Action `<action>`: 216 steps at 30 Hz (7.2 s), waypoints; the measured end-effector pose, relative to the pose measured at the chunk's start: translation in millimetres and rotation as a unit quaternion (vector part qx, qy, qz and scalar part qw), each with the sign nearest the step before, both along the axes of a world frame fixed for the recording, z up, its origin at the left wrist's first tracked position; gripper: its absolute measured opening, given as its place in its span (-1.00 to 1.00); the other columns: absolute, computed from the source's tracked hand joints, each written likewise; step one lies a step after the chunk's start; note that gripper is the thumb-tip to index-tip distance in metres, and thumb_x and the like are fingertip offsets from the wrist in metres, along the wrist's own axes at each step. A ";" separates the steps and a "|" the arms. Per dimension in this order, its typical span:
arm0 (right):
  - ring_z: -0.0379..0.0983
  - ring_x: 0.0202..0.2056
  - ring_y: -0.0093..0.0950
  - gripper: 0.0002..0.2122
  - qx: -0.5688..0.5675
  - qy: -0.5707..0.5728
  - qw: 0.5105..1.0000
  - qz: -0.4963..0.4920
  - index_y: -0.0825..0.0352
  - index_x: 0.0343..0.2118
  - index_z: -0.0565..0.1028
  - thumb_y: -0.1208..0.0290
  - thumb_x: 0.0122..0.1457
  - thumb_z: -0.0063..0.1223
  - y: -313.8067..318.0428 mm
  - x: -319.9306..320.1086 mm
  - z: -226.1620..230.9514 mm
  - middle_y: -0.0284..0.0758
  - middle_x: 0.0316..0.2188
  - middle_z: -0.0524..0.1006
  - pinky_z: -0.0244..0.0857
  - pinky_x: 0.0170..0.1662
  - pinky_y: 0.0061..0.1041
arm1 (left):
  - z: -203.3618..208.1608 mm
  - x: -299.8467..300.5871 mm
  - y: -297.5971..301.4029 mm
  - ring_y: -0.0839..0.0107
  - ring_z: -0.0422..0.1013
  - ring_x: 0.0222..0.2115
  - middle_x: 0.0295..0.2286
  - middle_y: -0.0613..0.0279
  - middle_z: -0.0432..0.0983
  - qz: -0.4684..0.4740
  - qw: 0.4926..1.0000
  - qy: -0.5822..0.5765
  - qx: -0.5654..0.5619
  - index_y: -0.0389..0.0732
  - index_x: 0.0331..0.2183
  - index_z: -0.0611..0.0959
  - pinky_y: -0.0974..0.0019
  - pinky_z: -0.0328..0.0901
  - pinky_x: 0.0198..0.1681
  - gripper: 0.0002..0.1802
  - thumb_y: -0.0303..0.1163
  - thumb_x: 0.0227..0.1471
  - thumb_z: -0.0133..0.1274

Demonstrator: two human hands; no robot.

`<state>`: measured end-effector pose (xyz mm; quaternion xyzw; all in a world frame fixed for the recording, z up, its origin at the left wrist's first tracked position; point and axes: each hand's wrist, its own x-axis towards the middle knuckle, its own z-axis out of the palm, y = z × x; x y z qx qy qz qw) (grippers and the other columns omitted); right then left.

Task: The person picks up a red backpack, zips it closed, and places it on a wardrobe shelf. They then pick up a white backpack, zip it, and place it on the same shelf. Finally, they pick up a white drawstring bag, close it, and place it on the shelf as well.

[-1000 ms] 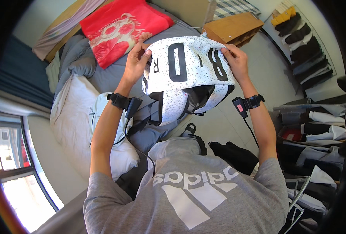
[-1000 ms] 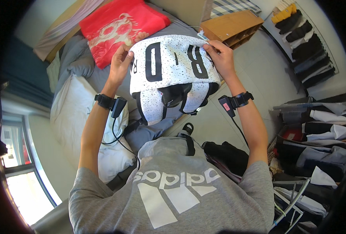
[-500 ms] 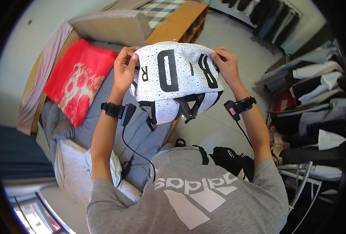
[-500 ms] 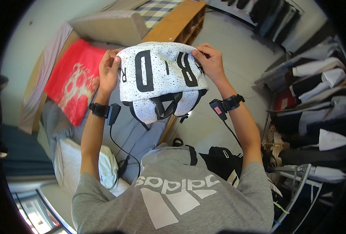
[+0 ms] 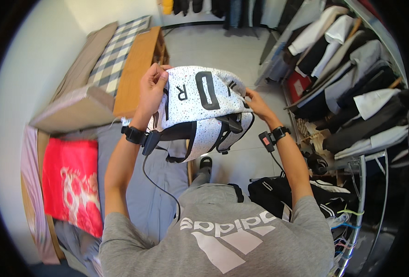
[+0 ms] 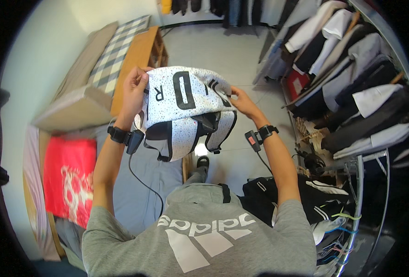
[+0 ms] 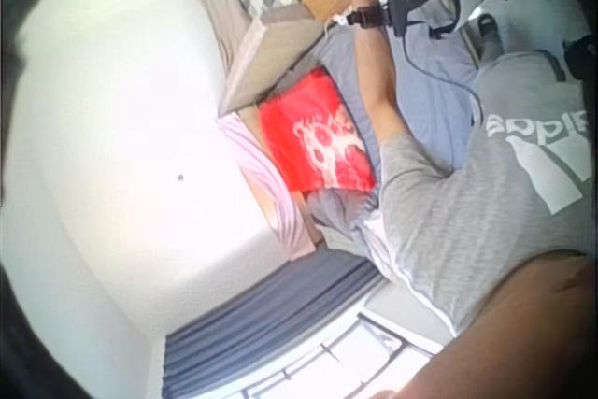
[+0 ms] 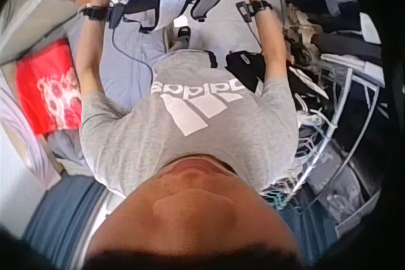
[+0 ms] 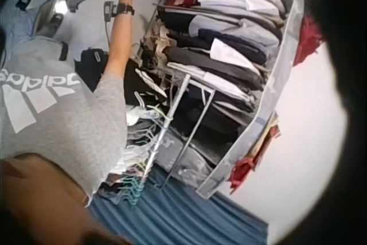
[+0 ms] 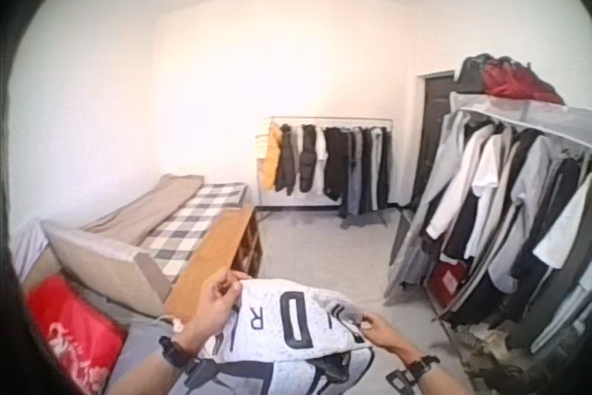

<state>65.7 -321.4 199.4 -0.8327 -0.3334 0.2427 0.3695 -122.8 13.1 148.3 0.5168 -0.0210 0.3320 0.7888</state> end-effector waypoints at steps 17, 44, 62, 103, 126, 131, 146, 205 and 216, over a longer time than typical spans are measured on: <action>0.45 -0.11 -0.65 -0.75 0.262 -0.032 0.956 -0.131 0.42 0.04 0.47 0.44 0.37 -0.04 11.6 13.2 116.0 -0.39 -0.10 0.56 0.33 0.01 -0.59 | -26.1 195.2 4.2 0.50 0.32 -0.10 -0.07 0.18 0.47 -0.150 0.988 -0.040 -0.007 -0.26 -0.14 0.45 0.37 0.24 0.02 -0.81 -0.35 0.35 -0.11; 0.44 -0.21 -0.73 -0.78 0.340 -0.451 0.795 -0.220 0.40 -0.04 0.49 0.39 0.38 0.00 -112.6 126.6 405.6 -0.46 -0.19 0.56 0.35 -0.15 -0.68 | 99.7 492.0 -241.4 -0.13 0.27 0.18 0.16 -0.17 0.31 -0.734 0.620 0.068 -0.270 -0.29 0.18 0.38 -0.23 0.17 0.26 -0.33 0.06 0.34 -0.33; 0.52 -0.25 -0.46 -0.70 -0.136 -0.751 0.573 -0.298 0.39 -0.07 0.53 0.32 0.22 0.16 -129.9 -24.0 683.5 -0.29 -0.21 0.62 0.42 -0.15 -0.42 | 426.8 562.9 -229.3 -0.19 0.02 0.26 0.28 0.02 0.06 -0.690 0.637 -0.290 -0.183 -0.21 0.33 -0.04 -0.29 -0.01 0.31 0.08 0.34 0.13 -0.06; -0.03 0.37 -0.13 -0.22 0.007 -0.735 0.593 -0.330 0.36 0.38 -0.02 -0.17 0.32 -0.20 -237.9 156.6 752.8 0.04 0.36 0.00 -0.15 0.39 -0.25 | 735.1 673.8 -483.6 0.16 0.53 -0.12 -0.05 0.01 0.57 -0.754 0.523 -0.353 -0.182 -0.27 0.01 0.58 0.06 0.42 0.01 -0.46 -0.06 0.25 -0.18; 0.49 -0.02 -0.17 -0.04 0.141 -0.550 0.606 -0.557 0.48 0.23 0.09 -0.08 -0.02 0.41 -266.8 216.7 719.9 0.07 0.07 0.38 0.51 -0.09 -0.15 | 705.3 711.0 -398.8 0.09 0.48 -0.01 0.03 0.02 0.51 -0.778 0.571 -0.262 -0.010 -0.21 0.09 0.53 -0.14 0.36 0.09 -0.20 0.31 0.21 -0.21; 0.61 -0.24 -0.44 -0.24 0.254 -0.397 0.695 -0.543 0.39 -0.07 0.54 -0.29 -0.09 0.34 -299.9 228.3 727.4 -0.21 -0.24 0.62 0.56 -0.18 -0.45 | 706.4 702.8 -375.8 0.01 0.12 0.28 0.28 0.08 0.19 -0.765 0.585 -0.260 0.064 -0.09 0.32 0.23 -0.39 0.02 0.22 0.09 0.55 0.03 -0.20; 0.37 0.11 -0.32 -0.25 0.200 -0.451 0.727 -0.477 0.24 0.24 0.14 0.01 0.12 0.30 -258.4 193.7 712.2 -0.14 0.16 0.35 0.41 0.12 -0.25 | 705.0 653.1 -373.8 0.27 0.46 0.00 -0.05 0.19 0.57 -0.761 0.602 -0.238 0.052 -0.12 -0.02 0.61 -0.04 0.32 0.13 -0.45 0.10 0.24 -0.14; 0.26 0.23 -0.20 -0.10 -0.241 -0.414 0.613 -0.628 0.28 0.36 0.04 -0.23 0.14 0.13 -430.8 266.1 719.6 -0.08 0.28 0.25 0.21 0.24 -0.23 | 761.6 791.1 -509.4 0.19 0.47 -0.12 -0.11 0.03 0.57 -0.581 0.719 -0.215 0.314 -0.30 -0.17 0.59 0.13 0.37 0.02 -0.61 -0.15 0.16 -0.02; 0.26 0.22 -0.38 -0.51 -0.239 -0.414 0.605 -0.637 0.32 0.26 0.32 0.18 0.35 -0.17 -460.0 235.7 700.2 -0.23 0.22 0.36 0.11 0.25 -0.41 | 753.4 774.4 -471.2 0.35 0.52 -0.26 -0.17 0.05 0.54 -0.442 0.687 -0.226 0.531 -0.41 -0.06 0.54 0.33 0.47 -0.10 -0.65 -0.49 0.12 -0.05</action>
